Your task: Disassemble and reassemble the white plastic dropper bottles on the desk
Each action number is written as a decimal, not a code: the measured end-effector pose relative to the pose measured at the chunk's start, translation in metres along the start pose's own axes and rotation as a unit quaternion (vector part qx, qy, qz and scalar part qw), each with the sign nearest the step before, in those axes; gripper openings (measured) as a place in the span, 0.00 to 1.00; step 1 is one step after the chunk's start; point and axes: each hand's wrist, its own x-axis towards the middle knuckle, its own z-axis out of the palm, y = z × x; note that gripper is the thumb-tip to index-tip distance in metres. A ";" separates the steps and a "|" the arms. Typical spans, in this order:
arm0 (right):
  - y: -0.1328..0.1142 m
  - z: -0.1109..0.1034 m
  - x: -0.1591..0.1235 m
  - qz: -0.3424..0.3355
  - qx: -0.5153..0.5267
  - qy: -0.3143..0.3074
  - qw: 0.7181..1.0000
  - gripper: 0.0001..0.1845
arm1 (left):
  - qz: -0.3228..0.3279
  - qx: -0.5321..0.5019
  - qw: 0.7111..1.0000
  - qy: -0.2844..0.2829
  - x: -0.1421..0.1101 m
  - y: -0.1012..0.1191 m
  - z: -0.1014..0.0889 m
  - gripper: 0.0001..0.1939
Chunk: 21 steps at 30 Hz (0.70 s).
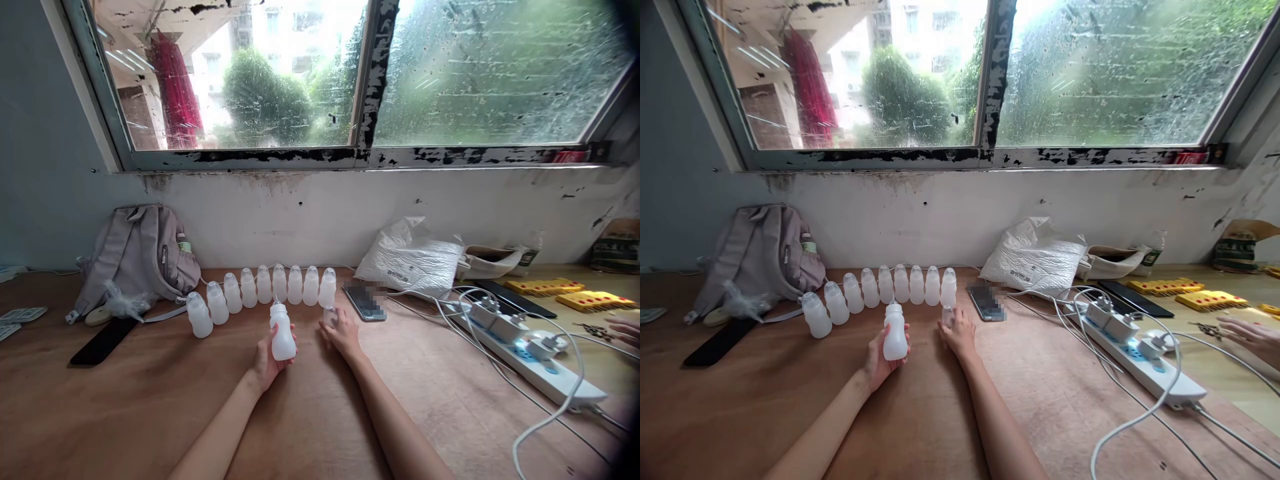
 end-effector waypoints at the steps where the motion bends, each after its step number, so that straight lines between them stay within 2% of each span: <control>1: 0.001 0.000 -0.001 0.006 -0.027 -0.013 1.000 0.24 | -0.001 -0.002 1.000 0.005 0.000 0.001 -0.001 0.24; 6: 0.000 -0.002 -0.002 0.017 -0.044 -0.026 0.999 0.34 | 0.006 0.003 1.000 0.018 0.000 0.001 0.001 0.23; 12: 0.000 0.000 -0.003 -0.023 -0.049 -0.042 0.998 0.20 | -0.004 0.018 0.999 0.027 -0.002 0.002 0.003 0.20; 17: -0.006 0.004 -0.004 -0.073 -0.045 0.006 0.996 0.25 | -0.008 0.014 0.999 0.031 -0.002 0.001 0.002 0.20; 21: -0.013 0.010 -0.006 -0.120 -0.089 0.006 0.989 0.29 | -0.005 0.010 0.999 0.031 -0.001 0.001 0.001 0.21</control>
